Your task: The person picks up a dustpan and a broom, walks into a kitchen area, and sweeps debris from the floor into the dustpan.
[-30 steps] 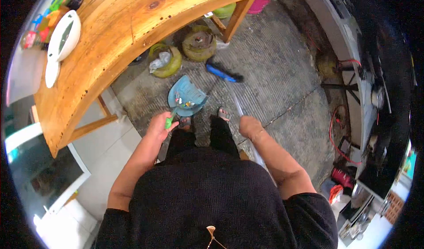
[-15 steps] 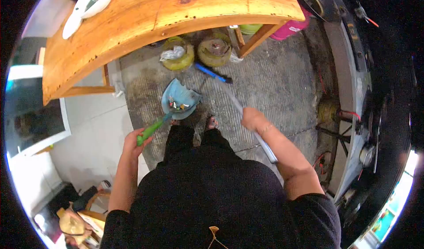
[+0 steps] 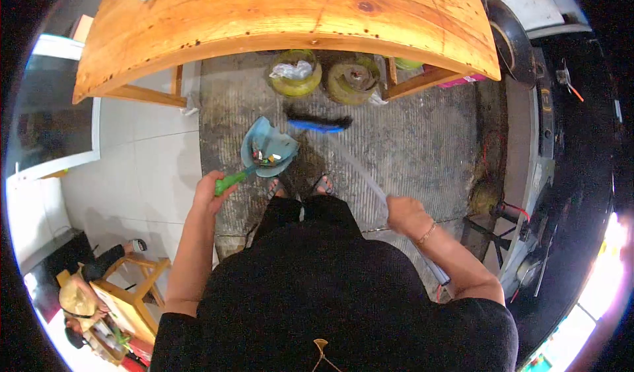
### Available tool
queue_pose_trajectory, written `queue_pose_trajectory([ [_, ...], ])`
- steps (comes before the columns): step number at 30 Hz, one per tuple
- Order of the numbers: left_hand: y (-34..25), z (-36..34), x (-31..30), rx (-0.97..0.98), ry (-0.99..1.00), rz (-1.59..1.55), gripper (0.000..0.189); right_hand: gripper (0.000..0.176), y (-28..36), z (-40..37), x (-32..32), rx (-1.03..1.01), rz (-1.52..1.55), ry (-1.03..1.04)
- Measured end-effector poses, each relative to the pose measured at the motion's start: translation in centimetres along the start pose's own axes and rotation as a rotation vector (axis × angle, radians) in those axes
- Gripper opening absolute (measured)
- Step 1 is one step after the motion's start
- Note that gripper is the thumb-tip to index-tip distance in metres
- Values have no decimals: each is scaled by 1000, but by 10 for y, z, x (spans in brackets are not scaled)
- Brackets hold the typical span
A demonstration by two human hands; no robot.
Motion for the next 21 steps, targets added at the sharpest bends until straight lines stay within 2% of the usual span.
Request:
queue_pose_trajectory([
  [1, 2, 6, -3, 11, 20, 1, 18, 23, 0, 1, -1, 52, 25, -79],
  [5, 5, 9, -2, 11, 57, -15, 16, 19, 9, 59, -1, 62, -47, -128],
  [8, 9, 14, -12, 32, 0, -37, 14, 19, 35, 82, 12, 47, 16, -171],
  [10, 5, 5, -21, 26, -11, -55, 15, 20, 49, 65, 20, -26, -36, -31],
  [11, 4, 2, -24, 21, -17, -67, 16, 20, 49, 54, 22, -25, -46, -34],
  [13, 6, 2, -45, 22, 28, -100, 16, 21, 53, 27, 23, -124, 90, 70],
  [15, 10, -2, -73, 22, 59, -129, 17, 22, 68, -4, 12, -140, 62, 13],
  [17, 14, -8, -94, 26, -25, -257, 18, 23, 83, -21, -6, -147, 47, -44],
  [19, 12, -19, -102, 39, -42, -285, 19, 24, 96, -13, -33, -181, 112, -62],
  [21, 11, -20, -110, 53, -63, -316, 19, 23, 100, 37, -31, -228, 124, -127],
])
Point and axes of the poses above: each hand's wrist, its own z-axis towards the middle knuckle, its own x-axis out of the palm, y = z × x, the point moved 3 cm from there along z, towards the middle knuckle
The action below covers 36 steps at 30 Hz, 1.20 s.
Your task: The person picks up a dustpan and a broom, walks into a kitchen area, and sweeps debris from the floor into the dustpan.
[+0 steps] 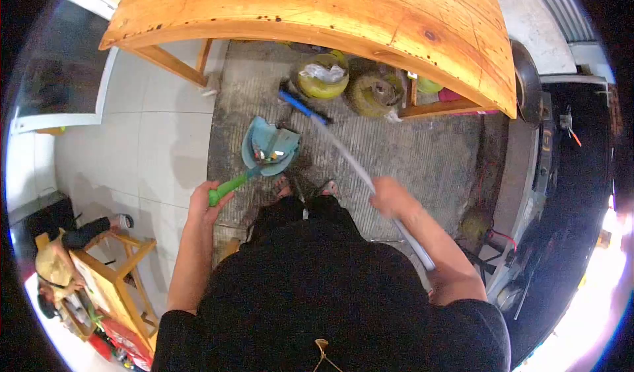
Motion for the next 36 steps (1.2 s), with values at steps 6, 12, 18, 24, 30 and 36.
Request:
queue_pose_trajectory([
  [6, -11, 21, 0, -14, -54, 31, 20, 26, 42, 114, 24, -7, 23, 9],
  [12, -24, 36, 3, -33, 32, 60, 16, 29, 52, 21, -1, -222, -126, 218],
  [18, -28, 28, 17, -24, 40, 81, 10, 29, 36, 59, 6, 92, -115, 51],
  [24, -29, 34, 14, 6, 54, 89, 9, 23, 86, 49, 21, -37, -74, 170],
  [30, -37, 36, -17, -33, 33, -7, 11, 23, 117, 23, -6, -176, -284, 133],
  [36, -32, 21, -22, 60, -48, -101, 14, 23, 152, 142, -7, -174, -381, -48],
])
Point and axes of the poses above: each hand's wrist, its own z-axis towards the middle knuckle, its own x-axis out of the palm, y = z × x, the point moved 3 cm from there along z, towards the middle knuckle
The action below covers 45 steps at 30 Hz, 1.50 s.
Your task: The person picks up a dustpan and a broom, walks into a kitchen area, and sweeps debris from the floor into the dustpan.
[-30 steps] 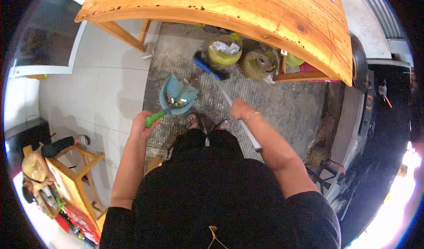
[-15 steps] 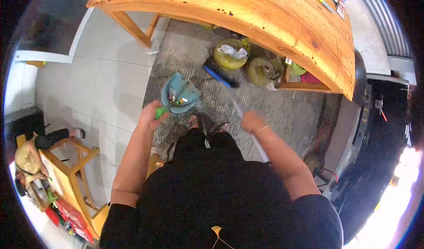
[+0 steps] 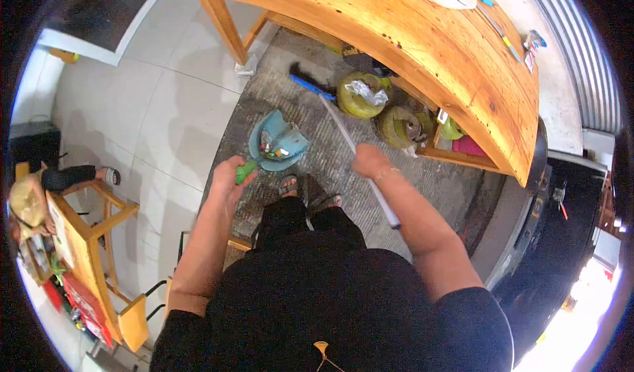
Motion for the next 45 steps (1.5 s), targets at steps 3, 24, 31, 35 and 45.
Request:
queue_pose_trajectory([
  [3, -3, -3, -8, 35, -5, -6, 15, 27, 12, 39, 29, 39, 141, -6],
  [24, 45, -34, 7, 441, -285, 176, 43, 39, 27, 170, 128, 172, 549, -387],
  [31, 60, -41, 8, 487, -321, 281, 42, 30, 28, 196, 97, 116, 452, -156],
  [35, 58, -53, 9, 218, -312, 105, 46, 24, -53, 103, 86, -155, 142, -52],
  [45, 95, -58, 16, 163, -273, -103, 45, 31, -117, 0, 1, -362, 173, 7],
])
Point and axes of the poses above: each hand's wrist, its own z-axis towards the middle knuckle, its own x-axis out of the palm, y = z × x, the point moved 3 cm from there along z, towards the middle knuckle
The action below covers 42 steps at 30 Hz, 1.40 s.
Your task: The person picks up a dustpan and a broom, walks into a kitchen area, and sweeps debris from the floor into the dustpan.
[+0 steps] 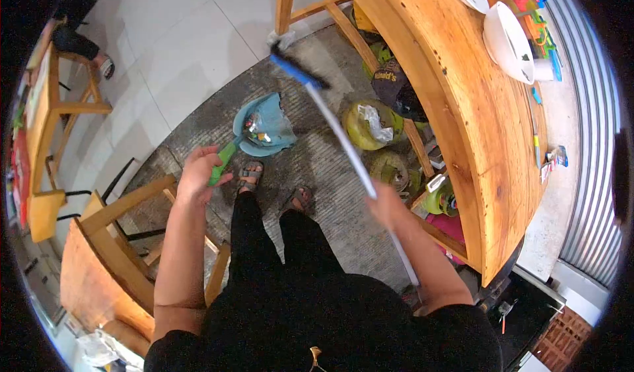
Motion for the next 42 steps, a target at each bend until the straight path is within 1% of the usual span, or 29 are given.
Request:
queue_pose_trajectory([
  [1, 7, -3, -5, 9, -12, -18, 44, 33, -18, 28, 8, -12, -19, -50],
  [3, 28, -11, -19, 1, -38, -85, 43, 31, -41, 92, 23, 31, 39, -78],
  [5, 41, -28, -29, -6, -63, -150, 42, 26, -29, 120, 34, 151, -86, -127],
  [6, 44, -44, -36, -6, -112, -166, 41, 26, -18, 113, 46, 150, -86, -117],
  [7, 47, -55, -43, -5, -155, -178, 40, 25, -2, 98, 58, 121, -156, -21],
  [8, 54, -61, -49, -9, -157, -178, 40, 23, 7, 82, 69, 92, -229, 75],
  [10, 68, -64, -61, -41, -174, -227, 38, 23, -8, 41, 102, 133, -130, 94],
  [12, 67, -65, -56, -59, -178, -288, 36, 26, 16, -15, 85, 84, -116, 251],
  [14, 71, -62, -60, -83, -196, -353, 34, 30, 29, -55, 72, 43, -105, 398],
  [15, 75, -55, -63, -91, -193, -365, 31, 30, 29, -70, 69, 38, -112, 411],
  [16, 78, -48, -66, -99, -188, -373, 28, 30, 32, -83, 65, -57, -110, 361],
  [17, 80, -43, -67, -116, -125, -407, 22, 30, 36, -90, 61, -152, -106, 306],
  [18, 77, -42, -70, -114, -127, -411, 22, 30, 43, -86, 56, -155, -109, 307],
  [20, 75, -42, -69, -133, -171, -398, 18, 26, 51, -64, 42, 81, -168, 317],
  [22, 67, -42, -65, -147, -171, -391, 19, 24, 33, -26, 55, 55, -129, 137],
  [24, 63, -41, -64, -150, -177, -392, 20, 23, 15, 19, 81, 133, -122, 120],
  [25, 63, -38, -64, -161, -163, -380, 22, 23, 23, 21, 87, 122, -128, 120],
  [27, 62, -33, -68, -167, -156, -367, 24, 21, 41, 16, 105, 54, -247, 134],
  [29, 63, -32, -68, -214, -91, -355, 26, 22, 47, -11, 103, -9, -209, 196],
  [30, 60, -37, -66, -207, -88, -362, 26, 23, 67, -31, 84, 56, -107, 359],
  [31, 57, -47, -63, -241, -46, -400, 25, 24, 86, -51, 65, 119, -5, 521],
  [32, 57, -55, -62, -276, -7, -439, 25, 25, 84, -69, 61, 24, -56, 459],
  [33, 66, -53, -66, -279, -10, -422, 28, 26, 82, -83, 56, -71, -105, 399],
  [34, 71, -57, -68, -277, -14, -430, 28, 26, 86, -84, 45, -76, -111, 403],
  [36, 79, -67, -66, -263, -10, -487, 30, 27, 92, -74, 16, -129, -219, 333],
  [38, 89, -78, -65, -282, -39, -538, 27, 27, 81, -32, -7, -15, -144, 328],
  [40, 100, -91, -62, -294, -79, -602, 24, 27, 69, 38, -22, -83, -301, 149],
  [41, 103, -98, -59, -273, -102, -623, 24, 24, 84, 70, -33, -125, -347, 141],
  [42, 108, -103, -57, -257, -127, -642, 24, 21, 94, 100, -38, -143, -411, -66],
])
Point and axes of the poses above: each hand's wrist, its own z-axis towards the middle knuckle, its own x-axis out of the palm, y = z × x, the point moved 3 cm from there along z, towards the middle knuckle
